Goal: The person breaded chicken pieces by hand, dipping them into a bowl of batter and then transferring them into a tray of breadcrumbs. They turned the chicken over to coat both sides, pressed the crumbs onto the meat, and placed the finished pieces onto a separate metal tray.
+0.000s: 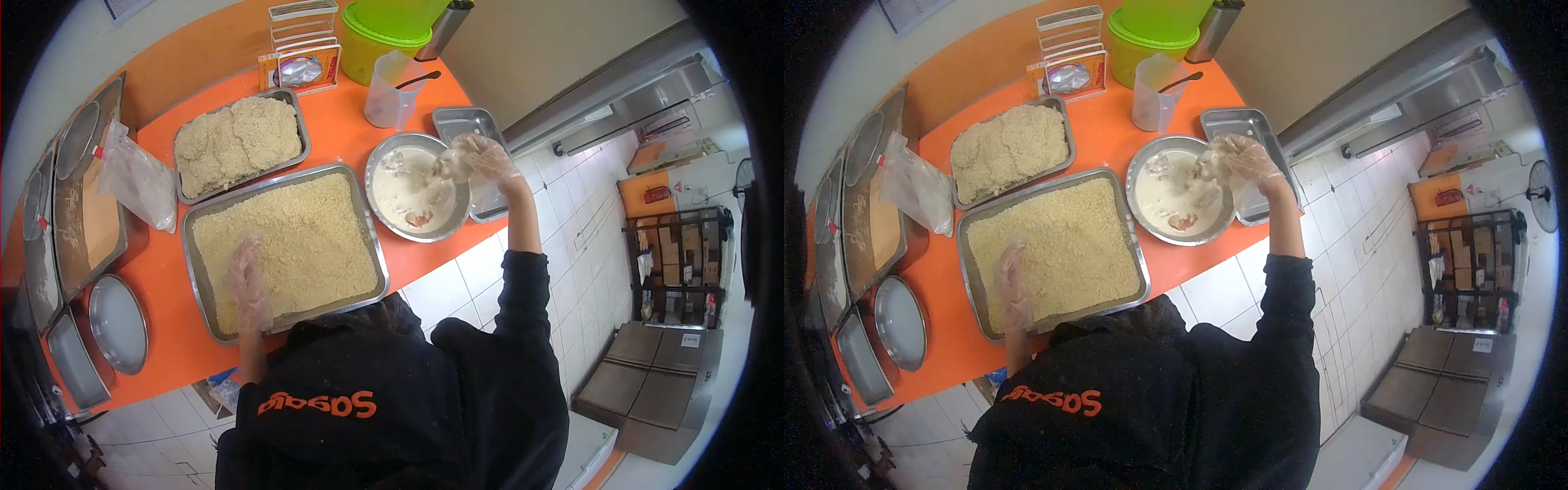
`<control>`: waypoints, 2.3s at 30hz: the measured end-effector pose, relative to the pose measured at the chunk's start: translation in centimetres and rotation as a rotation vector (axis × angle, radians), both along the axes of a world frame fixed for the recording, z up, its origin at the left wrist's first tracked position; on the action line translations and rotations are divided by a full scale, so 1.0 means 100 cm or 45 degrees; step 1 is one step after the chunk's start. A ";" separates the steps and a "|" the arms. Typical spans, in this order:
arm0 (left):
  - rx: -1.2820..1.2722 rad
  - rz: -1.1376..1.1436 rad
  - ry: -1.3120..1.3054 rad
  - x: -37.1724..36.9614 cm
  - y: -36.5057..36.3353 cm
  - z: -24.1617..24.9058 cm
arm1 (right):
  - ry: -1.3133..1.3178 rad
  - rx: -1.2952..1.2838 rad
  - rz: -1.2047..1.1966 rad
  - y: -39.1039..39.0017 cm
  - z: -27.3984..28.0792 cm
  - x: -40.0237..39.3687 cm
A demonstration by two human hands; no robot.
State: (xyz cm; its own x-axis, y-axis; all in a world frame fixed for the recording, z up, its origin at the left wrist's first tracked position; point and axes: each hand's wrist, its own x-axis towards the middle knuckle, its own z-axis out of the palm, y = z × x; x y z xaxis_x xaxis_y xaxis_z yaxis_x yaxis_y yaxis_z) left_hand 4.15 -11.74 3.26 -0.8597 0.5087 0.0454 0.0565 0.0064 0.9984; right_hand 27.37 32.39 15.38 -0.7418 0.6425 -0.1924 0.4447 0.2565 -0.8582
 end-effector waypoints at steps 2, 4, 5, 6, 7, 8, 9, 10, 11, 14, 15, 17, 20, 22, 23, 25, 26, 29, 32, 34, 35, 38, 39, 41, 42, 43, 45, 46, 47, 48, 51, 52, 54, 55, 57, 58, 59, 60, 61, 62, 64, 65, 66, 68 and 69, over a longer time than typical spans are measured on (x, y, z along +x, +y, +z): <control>-0.098 0.004 0.059 -0.005 0.002 -0.005 | 0.059 -0.106 0.035 -0.003 -0.002 0.003; -0.092 0.011 0.040 -0.006 0.004 -0.009 | 0.142 -0.216 0.059 0.001 -0.014 0.005; -0.037 0.014 -0.010 -0.006 0.005 -0.010 | 0.196 -0.273 0.063 0.009 -0.031 0.007; 0.018 0.017 -0.059 -0.005 0.005 -0.012 | 0.249 -0.329 0.068 0.013 -0.040 0.008; 0.087 -0.035 -0.050 -0.007 0.004 -0.023 | 0.186 -0.260 0.012 0.007 -0.040 0.005; 0.156 -0.084 -0.039 -0.010 0.000 -0.040 | 0.123 -0.191 -0.042 -0.001 -0.042 -0.001; 0.225 -0.134 -0.029 -0.013 -0.004 -0.049 | 0.060 -0.122 -0.096 -0.006 -0.042 -0.005; 0.144 -0.142 0.051 -0.014 -0.009 -0.048 | -0.199 0.024 -0.028 0.011 -0.061 -0.010; 0.062 -0.152 0.129 -0.015 -0.015 -0.044 | -0.340 0.380 0.128 0.021 -0.083 -0.015; -0.057 -0.058 0.033 -0.019 -0.019 -0.048 | -0.559 1.088 0.314 0.023 -0.112 -0.027; -0.074 -0.006 -0.054 -0.019 -0.019 -0.050 | -0.507 1.081 0.189 0.008 -0.102 -0.031; 0.088 -0.055 -0.019 -0.012 -0.016 -0.039 | -0.425 1.211 0.143 -0.006 -0.079 -0.034; 0.054 -0.044 0.019 -0.010 -0.016 -0.026 | -0.324 1.208 0.253 -0.004 -0.057 -0.034; 0.008 -0.059 0.072 -0.014 -0.016 -0.029 | -0.263 0.654 0.128 0.006 -0.044 -0.027; 0.030 -0.067 0.118 -0.018 -0.014 -0.037 | -0.199 0.560 0.083 0.011 -0.036 -0.028; 0.034 -0.080 0.144 -0.015 -0.014 -0.033 | -0.090 0.351 -0.015 0.003 -0.015 -0.022; 0.027 -0.081 0.137 -0.012 -0.012 -0.023 | -0.016 0.236 0.001 0.003 -0.006 -0.020; 0.074 -0.106 0.095 -0.013 -0.008 -0.019 | -0.077 0.591 0.093 -0.007 0.015 -0.022; 0.054 -0.052 0.042 -0.017 -0.009 -0.026 | -0.021 0.391 -0.005 -0.029 0.034 -0.030; 0.054 -0.026 0.035 -0.014 -0.009 -0.017 | -0.120 0.526 0.033 -0.027 0.027 -0.029; 0.078 -0.028 0.046 -0.008 -0.010 -0.011 | -0.168 0.596 0.056 -0.026 0.025 -0.030; 0.125 -0.067 0.112 -0.003 -0.015 0.001 | -0.217 0.650 0.061 -0.049 0.034 -0.038; 0.137 -0.087 0.143 -0.004 -0.016 0.002 | -0.202 0.584 0.077 -0.057 0.036 -0.040; -0.021 -0.043 0.144 -0.009 -0.023 -0.002 | -0.171 0.449 0.120 -0.076 0.036 -0.045; -0.105 -0.011 0.139 -0.010 -0.029 -0.004 | -0.179 0.512 0.146 -0.089 0.031 -0.049; -0.103 0.020 0.132 -0.010 -0.032 -0.006 | -0.183 0.572 0.178 -0.104 0.024 -0.055; -0.100 0.087 0.125 -0.010 -0.035 -0.006 | -0.182 0.623 0.230 -0.138 0.014 -0.069; -0.076 0.100 0.174 -0.008 -0.037 -0.003 | -0.180 0.614 0.251 -0.159 0.014 -0.076; -0.053 0.115 0.222 -0.005 -0.040 0.003 | -0.178 0.605 0.274 -0.173 0.016 -0.082; -0.033 0.131 0.270 -0.005 -0.045 0.006 | -0.324 0.435 0.397 -0.181 0.017 -0.087; 0.028 0.147 0.140 -0.011 -0.064 -0.003 | 0.160 0.812 0.433 -0.217 0.025 -0.089; 0.157 0.187 0.097 -0.009 -0.069 -0.005 | 0.170 0.837 0.471 -0.227 0.033 -0.094; 0.425 0.260 0.016 -0.003 -0.074 -0.007 | 0.298 0.668 0.554 -0.243 0.049 -0.109; 0.400 0.257 0.015 -0.003 -0.078 -0.005 | 0.359 0.584 0.593 -0.249 0.052 -0.115; 0.352 0.245 0.011 -0.002 -0.088 0.002 | 0.150 0.402 0.607 -0.255 0.038 -0.135; 0.288 0.252 0.067 0.001 -0.092 0.006 | 0.045 0.314 0.611 -0.255 0.028 -0.144; 0.222 0.257 0.122 0.006 -0.094 0.008 | -0.018 0.333 0.572 -0.254 0.015 -0.149; 0.153 0.259 0.177 0.009 -0.097 0.012 | -0.080 0.350 0.532 -0.254 0.000 -0.153; 0.065 0.182 0.266 0.011 -0.100 0.014 | -0.139 0.369 0.492 -0.253 -0.011 -0.156; -0.024 0.103 0.353 0.012 -0.104 0.017 | -0.107 0.237 0.451 -0.248 -0.017 -0.153; -0.179 -0.104 0.413 0.019 -0.104 0.025 | -0.052 -0.028 0.361 -0.223 -0.023 -0.135; -0.243 -0.232 0.389 0.025 -0.096 0.032 | 0.225 -0.314 0.333 -0.213 -0.026 -0.122; -0.305 -0.359 0.365 0.031 -0.087 0.036 | 0.502 -0.599 0.300 -0.203 -0.026 -0.108; -0.318 -0.681 0.533 0.047 -0.060 0.001 | 0.581 -0.634 0.281 -0.177 -0.017 -0.082; -0.402 -0.901 0.447 0.051 -0.035 0.006 | 0.338 -0.392 0.016 -0.175 -0.009 -0.081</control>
State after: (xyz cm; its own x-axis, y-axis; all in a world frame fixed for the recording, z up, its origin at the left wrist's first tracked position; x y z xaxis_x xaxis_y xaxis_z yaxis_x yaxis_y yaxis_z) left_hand 9.24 -15.21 3.89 -0.2967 0.9548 0.0155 0.4584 0.1282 0.8794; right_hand 19.22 14.85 14.49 -0.7988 0.5756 -0.1750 0.1959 -0.0263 -0.9803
